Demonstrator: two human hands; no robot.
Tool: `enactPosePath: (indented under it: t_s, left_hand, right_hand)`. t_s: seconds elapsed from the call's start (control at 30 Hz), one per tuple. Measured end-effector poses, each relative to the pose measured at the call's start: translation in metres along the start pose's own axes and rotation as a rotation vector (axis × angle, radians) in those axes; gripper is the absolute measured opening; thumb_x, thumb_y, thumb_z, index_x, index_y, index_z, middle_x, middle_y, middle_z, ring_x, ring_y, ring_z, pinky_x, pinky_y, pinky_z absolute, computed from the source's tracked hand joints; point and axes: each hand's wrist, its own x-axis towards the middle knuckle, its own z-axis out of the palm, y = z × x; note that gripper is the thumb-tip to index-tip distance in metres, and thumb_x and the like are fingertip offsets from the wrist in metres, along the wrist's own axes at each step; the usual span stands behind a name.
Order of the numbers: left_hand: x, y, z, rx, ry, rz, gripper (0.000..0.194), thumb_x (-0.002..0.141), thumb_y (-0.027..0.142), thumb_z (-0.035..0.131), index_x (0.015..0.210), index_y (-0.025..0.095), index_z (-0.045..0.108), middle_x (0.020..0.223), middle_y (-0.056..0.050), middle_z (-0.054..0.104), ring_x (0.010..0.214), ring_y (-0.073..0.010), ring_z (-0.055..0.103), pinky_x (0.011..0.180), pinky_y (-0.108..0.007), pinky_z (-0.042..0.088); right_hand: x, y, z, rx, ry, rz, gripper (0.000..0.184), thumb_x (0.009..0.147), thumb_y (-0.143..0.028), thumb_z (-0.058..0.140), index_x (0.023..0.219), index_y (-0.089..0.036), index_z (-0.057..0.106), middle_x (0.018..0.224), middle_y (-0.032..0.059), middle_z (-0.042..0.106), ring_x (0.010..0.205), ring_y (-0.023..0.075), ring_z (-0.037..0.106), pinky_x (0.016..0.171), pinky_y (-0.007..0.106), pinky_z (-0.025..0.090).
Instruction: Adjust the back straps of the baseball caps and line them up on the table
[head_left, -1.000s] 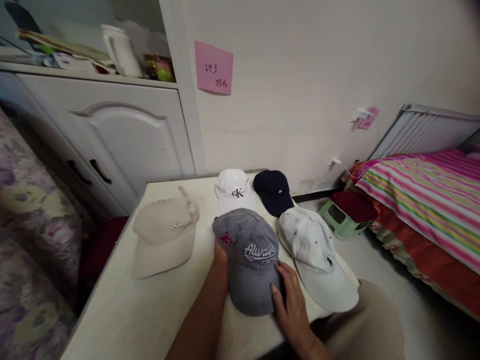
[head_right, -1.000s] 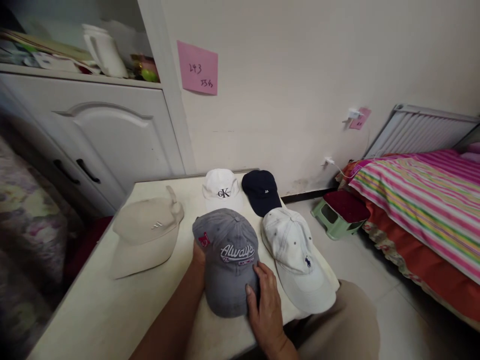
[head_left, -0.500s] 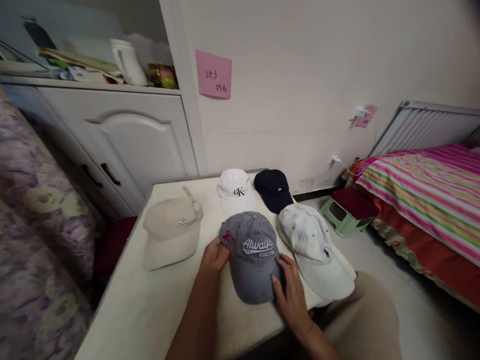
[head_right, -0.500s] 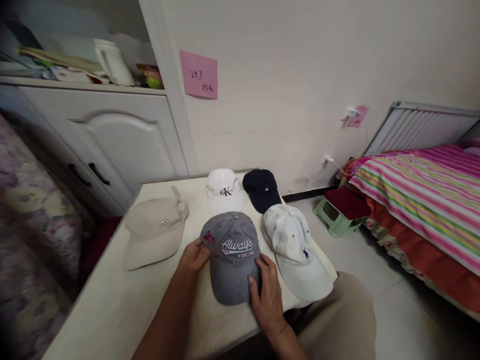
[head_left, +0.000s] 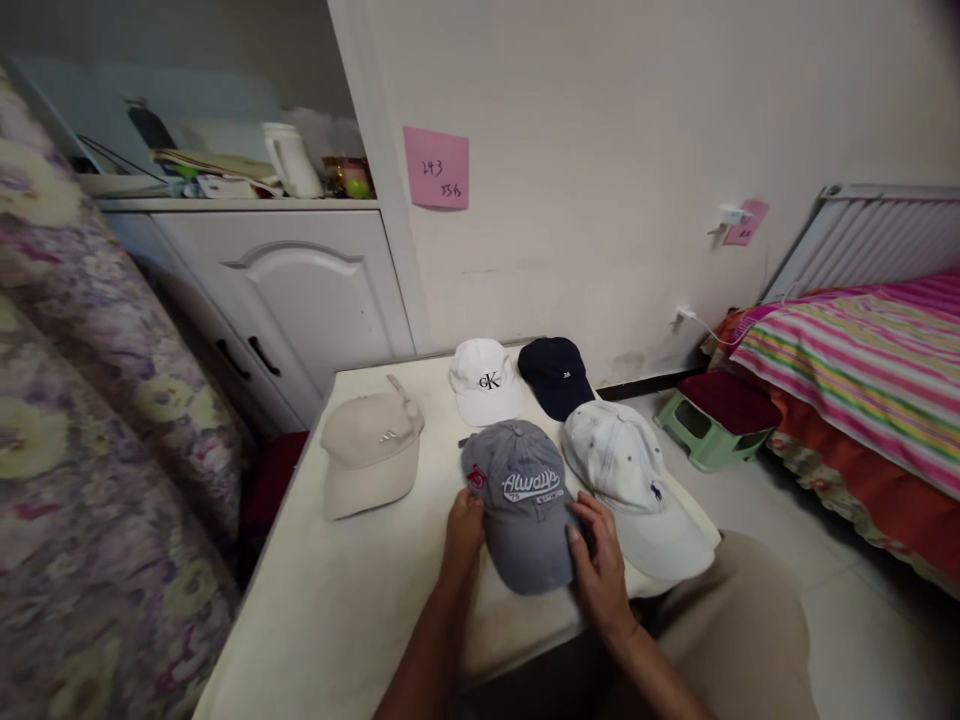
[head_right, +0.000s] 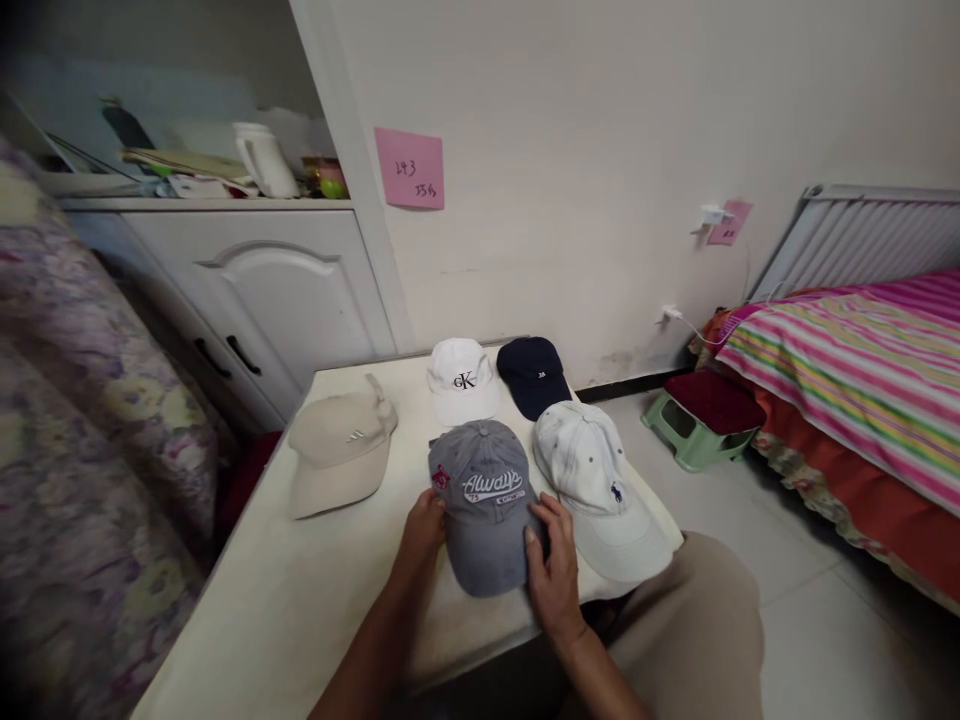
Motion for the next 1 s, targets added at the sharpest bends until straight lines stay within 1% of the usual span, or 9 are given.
enactPosePath:
  t_s: [0.1, 0.23, 0.3, 0.37, 0.43, 0.6, 0.8, 0.9, 1.0]
  left_hand:
    - [-0.001, 0.004, -0.003, 0.062, 0.022, 0.018, 0.025, 0.072, 0.028, 0.063, 0.095, 0.02, 0.068, 0.081, -0.008, 0.074, 0.088, -0.0302, 0.068, 0.072, -0.035, 0.051]
    - [-0.01, 0.005, -0.009, 0.135, 0.063, 0.055, 0.037, 0.074, 0.029, 0.064, 0.11, 0.02, 0.064, 0.072, -0.004, 0.069, 0.076, -0.0268, 0.068, 0.066, -0.034, 0.051]
    - [-0.016, 0.003, -0.01, 0.174, 0.089, 0.087, 0.043, 0.077, 0.03, 0.062, 0.119, 0.02, 0.059, 0.075, -0.003, 0.069, 0.075, -0.0253, 0.067, 0.066, -0.034, 0.051]
    - [-0.02, 0.001, -0.009, 0.215, 0.11, 0.121, 0.045, 0.08, 0.03, 0.06, 0.123, 0.019, 0.055, 0.081, -0.004, 0.07, 0.077, -0.0246, 0.067, 0.068, -0.035, 0.052]
    - [-0.022, -0.001, -0.008, 0.257, 0.116, 0.151, 0.04, 0.083, 0.031, 0.057, 0.121, 0.018, 0.055, 0.085, -0.006, 0.071, 0.08, -0.0245, 0.068, 0.07, -0.036, 0.053]
    - [-0.02, 0.0, -0.005, 0.358, 0.096, 0.208, 0.022, 0.084, 0.027, 0.055, 0.103, 0.02, 0.064, 0.095, -0.01, 0.073, 0.09, -0.0263, 0.068, 0.077, -0.038, 0.054]
    - [-0.019, 0.01, -0.007, 0.454, 0.098, 0.259, 0.017, 0.08, 0.02, 0.056, 0.091, 0.018, 0.069, 0.095, -0.011, 0.073, 0.098, -0.0288, 0.067, 0.091, -0.045, 0.05]
    - [-0.014, 0.018, -0.01, 0.488, 0.151, 0.282, 0.022, 0.08, 0.018, 0.054, 0.097, 0.016, 0.069, 0.109, -0.016, 0.07, 0.112, -0.0314, 0.061, 0.103, -0.049, 0.043]
    - [-0.004, 0.025, -0.007, 0.492, 0.195, 0.282, 0.035, 0.087, 0.023, 0.05, 0.119, 0.013, 0.062, 0.133, -0.02, 0.059, 0.127, -0.0307, 0.053, 0.112, -0.048, 0.035]
  right_hand:
    - [-0.001, 0.0, -0.001, 0.031, 0.012, -0.01, 0.029, 0.096, -0.029, 0.047, 0.121, -0.019, 0.058, 0.133, 0.0155, 0.052, 0.127, 0.0288, 0.048, 0.108, 0.055, 0.037]
    - [-0.002, 0.002, -0.002, 0.059, 0.015, -0.017, 0.026, 0.096, -0.027, 0.047, 0.118, -0.019, 0.059, 0.13, 0.0152, 0.054, 0.125, 0.0283, 0.049, 0.107, 0.054, 0.038]
    - [-0.002, 0.003, -0.002, 0.069, 0.012, -0.025, 0.026, 0.096, -0.027, 0.047, 0.117, -0.019, 0.059, 0.13, 0.0155, 0.054, 0.124, 0.0283, 0.05, 0.106, 0.054, 0.038]
    - [-0.002, 0.003, -0.001, 0.08, 0.005, -0.034, 0.025, 0.096, -0.026, 0.048, 0.117, -0.019, 0.059, 0.129, 0.0155, 0.054, 0.123, 0.0284, 0.05, 0.106, 0.055, 0.038]
    - [-0.002, 0.003, -0.001, 0.091, 0.0, -0.04, 0.024, 0.096, -0.026, 0.048, 0.116, -0.019, 0.06, 0.129, 0.0154, 0.054, 0.123, 0.0285, 0.049, 0.106, 0.054, 0.038]
    - [-0.003, 0.002, -0.001, 0.103, -0.011, -0.068, 0.022, 0.095, -0.024, 0.049, 0.113, -0.019, 0.06, 0.124, 0.014, 0.056, 0.119, 0.0277, 0.052, 0.104, 0.051, 0.04]
    - [-0.004, 0.003, -0.001, 0.104, 0.004, -0.085, 0.019, 0.095, -0.022, 0.049, 0.109, -0.02, 0.061, 0.114, 0.0123, 0.059, 0.112, 0.0266, 0.055, 0.099, 0.048, 0.043]
    - [-0.004, 0.001, -0.001, 0.107, 0.002, -0.084, 0.018, 0.095, -0.021, 0.048, 0.107, -0.02, 0.061, 0.112, 0.0119, 0.059, 0.11, 0.0262, 0.055, 0.097, 0.046, 0.044]
    - [-0.003, -0.001, -0.002, 0.105, -0.01, -0.09, 0.018, 0.095, -0.02, 0.047, 0.107, -0.02, 0.061, 0.113, 0.0119, 0.059, 0.11, 0.0261, 0.055, 0.097, 0.045, 0.044]
